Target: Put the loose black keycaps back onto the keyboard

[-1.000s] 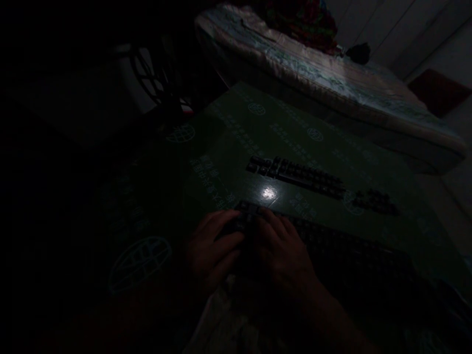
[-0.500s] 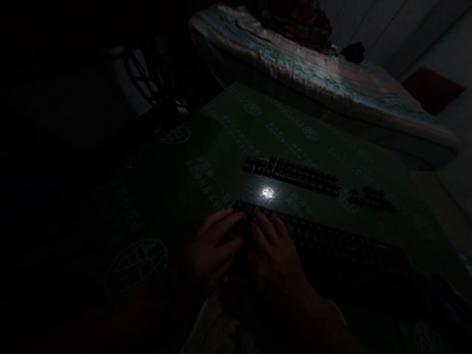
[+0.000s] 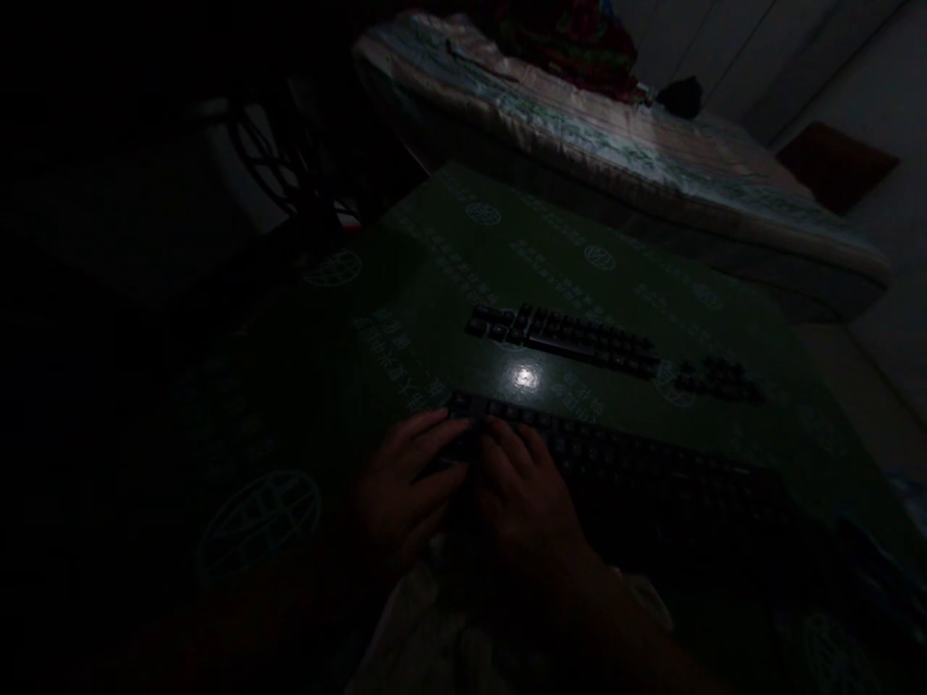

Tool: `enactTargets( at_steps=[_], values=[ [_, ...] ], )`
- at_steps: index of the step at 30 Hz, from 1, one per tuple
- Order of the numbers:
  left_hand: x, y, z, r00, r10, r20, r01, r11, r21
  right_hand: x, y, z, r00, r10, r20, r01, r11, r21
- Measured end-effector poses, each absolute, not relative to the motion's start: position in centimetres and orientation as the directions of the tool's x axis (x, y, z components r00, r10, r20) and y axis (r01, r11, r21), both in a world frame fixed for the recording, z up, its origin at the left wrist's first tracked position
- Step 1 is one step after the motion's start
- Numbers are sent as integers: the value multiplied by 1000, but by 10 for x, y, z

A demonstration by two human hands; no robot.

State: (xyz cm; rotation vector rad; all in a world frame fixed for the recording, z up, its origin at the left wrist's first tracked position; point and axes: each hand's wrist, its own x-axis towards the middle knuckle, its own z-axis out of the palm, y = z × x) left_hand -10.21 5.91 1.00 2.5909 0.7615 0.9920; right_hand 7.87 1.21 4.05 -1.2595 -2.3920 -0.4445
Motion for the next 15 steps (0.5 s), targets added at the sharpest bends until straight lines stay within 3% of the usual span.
enactTargets(
  at_steps=[9,15],
  values=[
    [-100,57,9,631,452,631,391,-887,245,79,1,31,-491,707,509,848,522,92],
    [-99,56,11,658,444,608,388,-892,232,71,-4,30,-494,724,481,848,523,84]
  ],
)
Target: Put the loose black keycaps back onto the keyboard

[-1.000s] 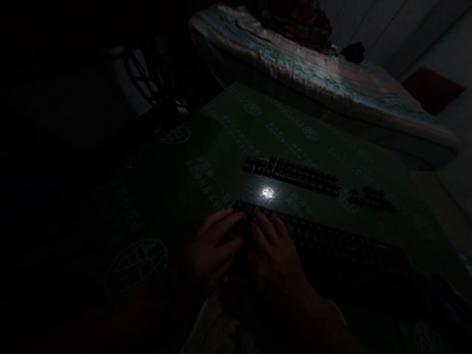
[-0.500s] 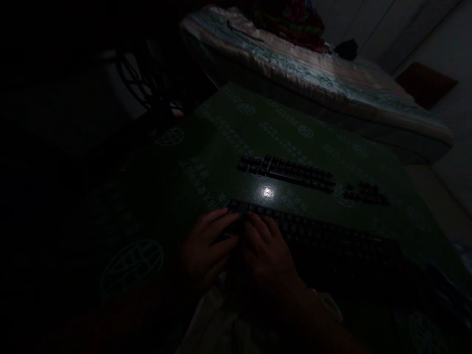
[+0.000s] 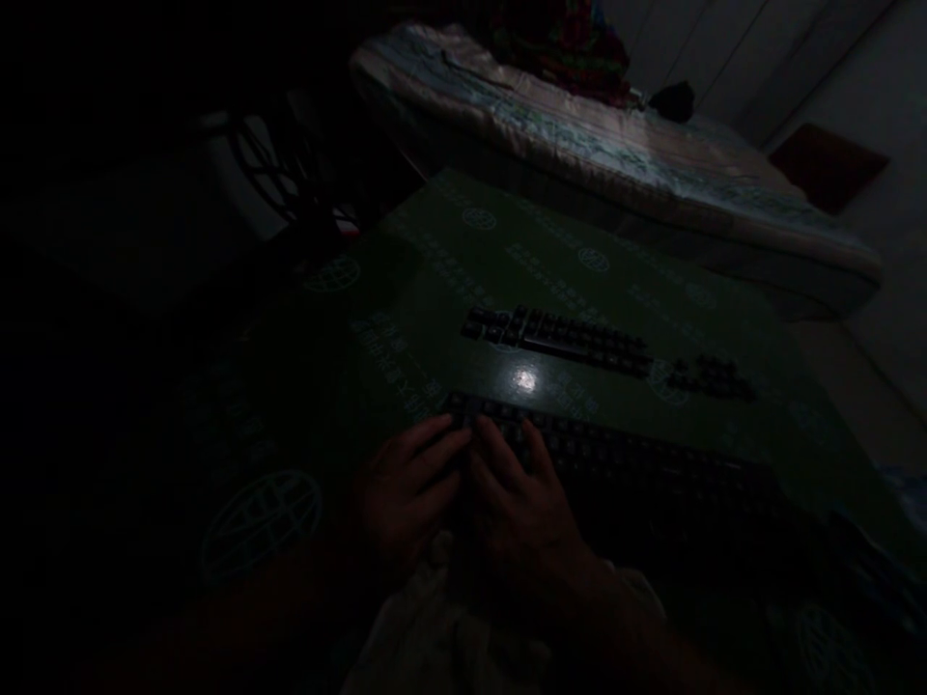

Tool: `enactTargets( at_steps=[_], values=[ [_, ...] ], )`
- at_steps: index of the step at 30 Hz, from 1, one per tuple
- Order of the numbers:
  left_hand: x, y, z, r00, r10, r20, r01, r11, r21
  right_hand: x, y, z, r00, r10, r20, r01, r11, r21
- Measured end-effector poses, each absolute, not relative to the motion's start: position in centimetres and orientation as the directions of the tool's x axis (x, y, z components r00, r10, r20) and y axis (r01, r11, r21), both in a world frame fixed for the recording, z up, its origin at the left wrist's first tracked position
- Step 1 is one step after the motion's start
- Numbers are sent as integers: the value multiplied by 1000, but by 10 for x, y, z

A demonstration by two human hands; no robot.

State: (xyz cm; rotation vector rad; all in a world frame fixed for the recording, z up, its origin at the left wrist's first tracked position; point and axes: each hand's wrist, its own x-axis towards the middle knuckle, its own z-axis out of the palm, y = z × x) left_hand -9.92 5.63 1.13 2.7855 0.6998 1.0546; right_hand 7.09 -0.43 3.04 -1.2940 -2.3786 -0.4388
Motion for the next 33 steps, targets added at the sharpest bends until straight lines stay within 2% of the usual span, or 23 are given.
enactTargets(
  at_steps=[3,6,10,12,15,20,25,30,33],
  values=[
    [-101,56,16,674,465,574,407,-882,237,73,-6,35,-484,715,505,854,512,93],
    [-103,56,19,675,468,570,420,-879,225,92,2,45,-414,694,589,886,455,87],
    [-103,56,15,673,478,565,433,-873,223,139,46,62,-261,744,615,943,333,-2],
    [-101,56,9,646,481,593,441,-869,226,160,81,70,-192,846,497,966,251,-53],
    [-98,56,1,544,480,688,477,-851,217,175,133,77,-102,964,245,988,127,-86],
    [-96,54,-4,547,499,672,484,-844,231,166,188,81,-51,998,-31,999,51,11],
    [-91,51,-7,441,592,675,591,-757,278,157,210,80,7,991,-137,997,4,75],
    [-88,51,-10,437,568,697,551,-782,292,153,220,80,24,986,-167,994,-5,113],
    [-91,51,-6,428,565,705,555,-780,289,154,224,77,-7,986,-165,995,23,93]
  ],
)
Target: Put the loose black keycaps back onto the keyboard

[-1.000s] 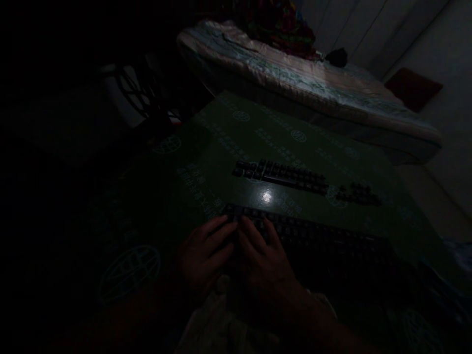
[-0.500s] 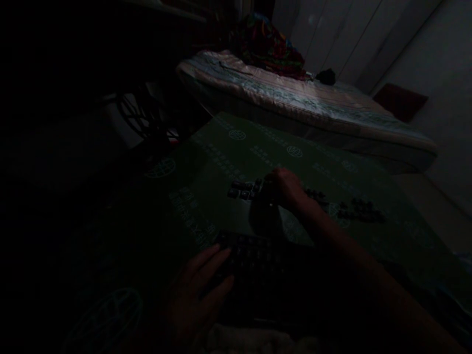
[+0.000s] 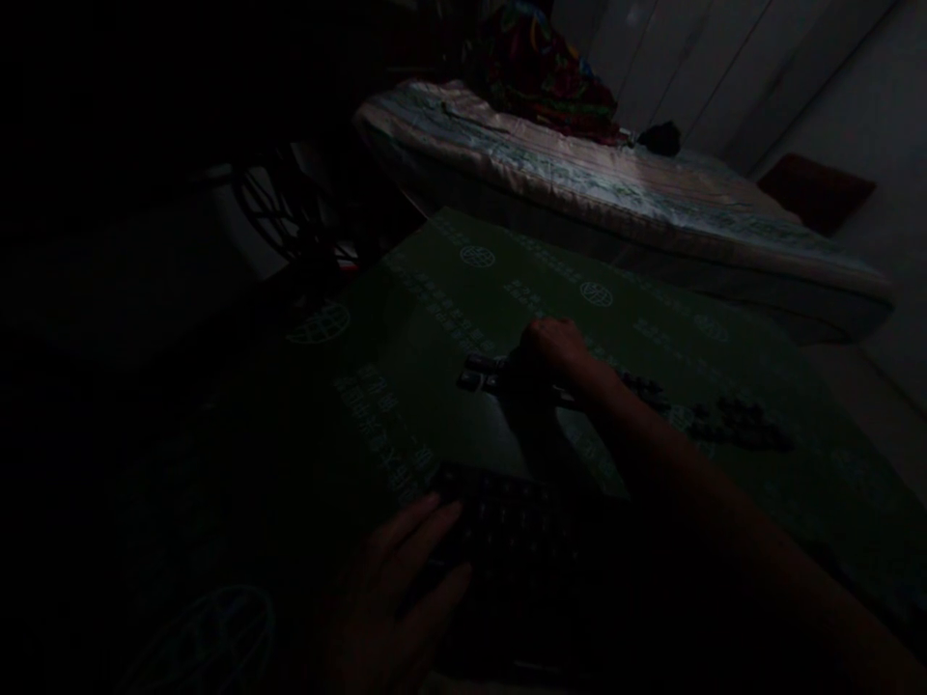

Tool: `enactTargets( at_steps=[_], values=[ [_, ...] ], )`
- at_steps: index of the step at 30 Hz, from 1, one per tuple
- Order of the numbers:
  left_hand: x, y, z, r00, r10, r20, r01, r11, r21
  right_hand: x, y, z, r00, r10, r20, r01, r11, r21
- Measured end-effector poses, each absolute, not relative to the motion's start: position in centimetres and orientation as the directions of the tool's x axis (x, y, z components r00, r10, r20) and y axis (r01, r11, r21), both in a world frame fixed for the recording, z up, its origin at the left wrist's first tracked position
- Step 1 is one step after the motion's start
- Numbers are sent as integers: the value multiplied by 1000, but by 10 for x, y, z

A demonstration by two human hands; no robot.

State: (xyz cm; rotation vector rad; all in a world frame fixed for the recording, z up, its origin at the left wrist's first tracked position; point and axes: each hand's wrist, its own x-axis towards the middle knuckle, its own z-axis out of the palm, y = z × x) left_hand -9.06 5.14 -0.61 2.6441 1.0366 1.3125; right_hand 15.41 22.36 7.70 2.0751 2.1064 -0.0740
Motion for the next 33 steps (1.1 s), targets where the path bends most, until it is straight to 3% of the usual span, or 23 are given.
enactTargets(
  at_steps=[4,6,10,12,15,21,28,33],
  values=[
    [-96,51,3,545,547,636,506,-819,271,162,227,79,-33,986,-165,999,36,14],
    [-97,51,5,570,566,596,510,-812,283,167,220,86,-69,993,-93,995,62,-75],
    [-96,50,6,552,577,602,498,-807,317,164,170,101,-244,959,142,911,277,-306],
    [-97,51,8,580,553,598,463,-828,316,156,129,98,-359,905,229,832,421,-360],
    [-99,52,14,636,542,549,438,-839,322,141,69,78,-463,816,345,778,561,-282],
    [-101,54,18,665,526,529,414,-850,325,117,22,42,-426,802,419,831,530,-171],
    [-101,54,17,675,504,539,390,-864,319,109,28,54,-536,734,416,810,586,10],
    [-100,54,18,688,486,539,383,-874,300,107,29,57,-586,725,362,794,604,74]
  ],
)
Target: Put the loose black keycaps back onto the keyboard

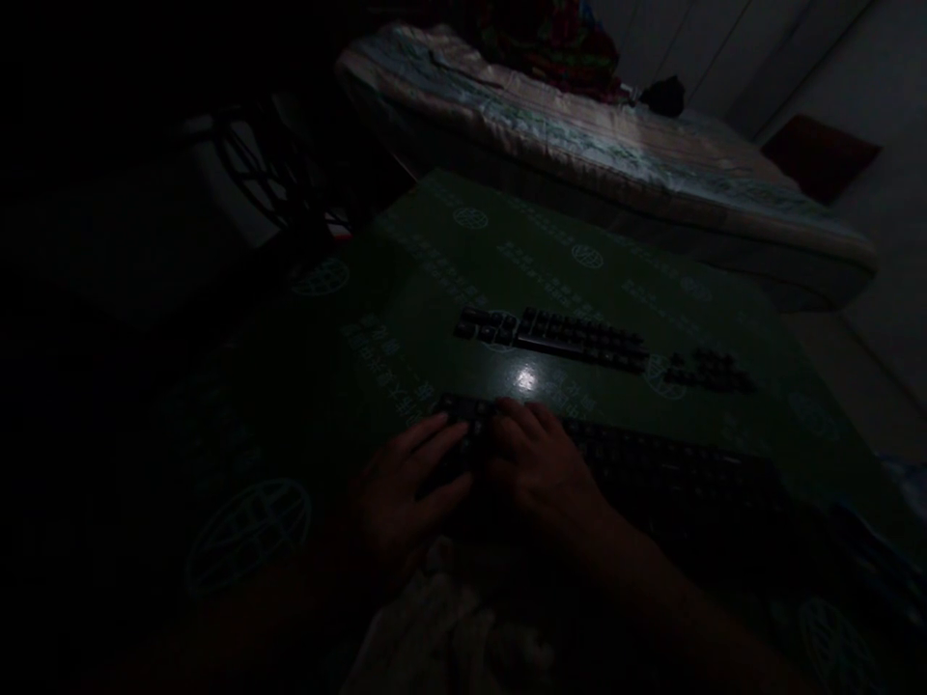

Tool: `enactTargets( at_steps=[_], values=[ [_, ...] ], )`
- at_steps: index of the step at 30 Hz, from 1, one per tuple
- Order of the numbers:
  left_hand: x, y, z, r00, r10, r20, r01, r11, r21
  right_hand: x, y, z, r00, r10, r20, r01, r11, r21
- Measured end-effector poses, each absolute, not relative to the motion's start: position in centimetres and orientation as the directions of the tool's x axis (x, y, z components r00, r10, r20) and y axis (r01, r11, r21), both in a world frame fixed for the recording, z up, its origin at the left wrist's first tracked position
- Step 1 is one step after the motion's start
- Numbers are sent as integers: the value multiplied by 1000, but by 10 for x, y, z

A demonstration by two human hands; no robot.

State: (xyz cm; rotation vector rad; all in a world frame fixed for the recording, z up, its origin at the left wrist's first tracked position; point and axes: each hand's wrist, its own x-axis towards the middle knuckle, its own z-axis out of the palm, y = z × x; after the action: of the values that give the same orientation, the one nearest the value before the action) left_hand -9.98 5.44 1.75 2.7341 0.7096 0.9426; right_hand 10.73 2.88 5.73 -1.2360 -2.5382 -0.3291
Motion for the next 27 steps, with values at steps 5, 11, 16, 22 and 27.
enactTargets(
  at_steps=[5,11,16,22,27],
  values=[
    [-100,55,18,714,481,509,380,-877,296,105,28,58,-573,721,391,798,599,64],
    [-99,55,14,707,466,532,370,-885,283,109,27,57,-575,717,393,786,618,23],
    [-98,56,9,696,435,571,354,-900,254,114,20,47,-550,703,451,782,623,-18],
    [-100,56,11,710,414,570,331,-910,249,112,15,40,-519,692,502,781,623,-50],
    [-101,56,15,749,445,491,358,-895,264,111,17,40,-523,680,514,765,641,-70]
  ],
)
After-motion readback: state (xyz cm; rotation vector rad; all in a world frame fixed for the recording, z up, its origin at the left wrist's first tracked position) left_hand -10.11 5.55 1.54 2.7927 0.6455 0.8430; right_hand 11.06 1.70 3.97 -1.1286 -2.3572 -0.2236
